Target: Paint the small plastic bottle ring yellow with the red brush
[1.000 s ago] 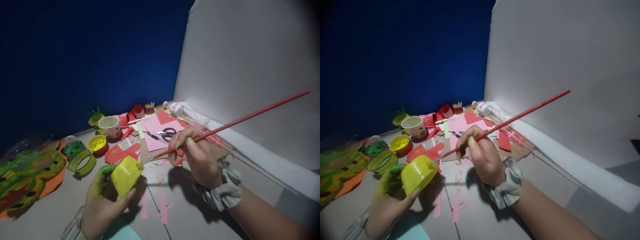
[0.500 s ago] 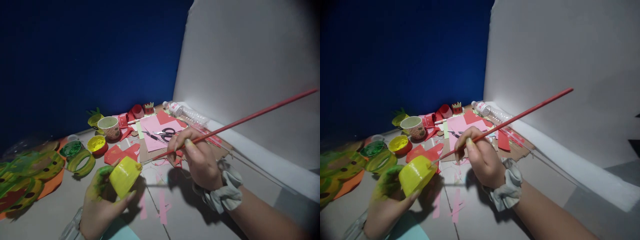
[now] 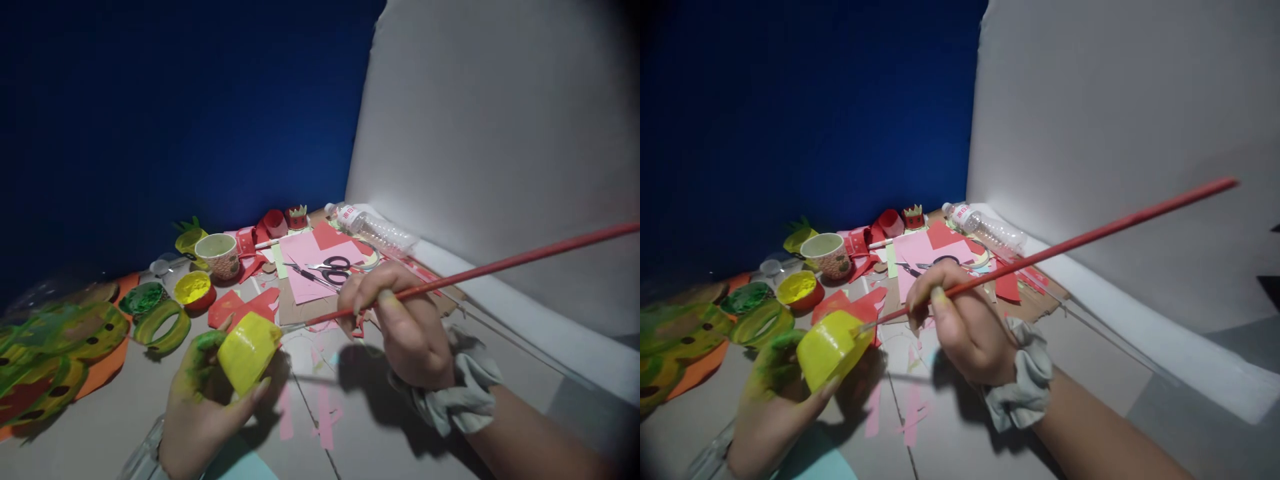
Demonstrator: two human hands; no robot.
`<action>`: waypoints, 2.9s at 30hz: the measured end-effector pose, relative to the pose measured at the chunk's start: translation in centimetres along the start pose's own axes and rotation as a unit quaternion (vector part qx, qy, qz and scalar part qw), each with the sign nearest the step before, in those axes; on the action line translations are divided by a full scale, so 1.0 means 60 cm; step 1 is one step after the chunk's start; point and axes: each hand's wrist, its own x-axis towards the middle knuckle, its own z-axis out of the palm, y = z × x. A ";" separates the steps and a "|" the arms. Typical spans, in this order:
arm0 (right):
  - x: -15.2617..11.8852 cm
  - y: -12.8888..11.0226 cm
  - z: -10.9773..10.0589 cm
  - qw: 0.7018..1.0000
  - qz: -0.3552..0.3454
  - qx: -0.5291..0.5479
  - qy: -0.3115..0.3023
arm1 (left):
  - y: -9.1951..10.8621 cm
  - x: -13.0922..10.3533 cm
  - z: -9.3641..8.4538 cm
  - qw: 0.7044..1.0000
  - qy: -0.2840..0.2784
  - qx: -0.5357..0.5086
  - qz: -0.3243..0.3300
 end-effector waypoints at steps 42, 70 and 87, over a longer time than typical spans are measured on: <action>-0.010 -0.002 -0.002 0.995 -0.003 -0.102 -0.022 | -0.002 0.000 0.011 0.999 0.024 0.025 -0.032; 0.020 0.027 0.014 0.958 0.232 0.081 0.149 | 0.026 -0.009 0.014 0.997 -0.011 -0.006 -0.080; 0.001 0.027 0.017 0.984 0.174 0.002 0.040 | 0.027 -0.026 0.025 0.994 -0.020 -0.056 -0.089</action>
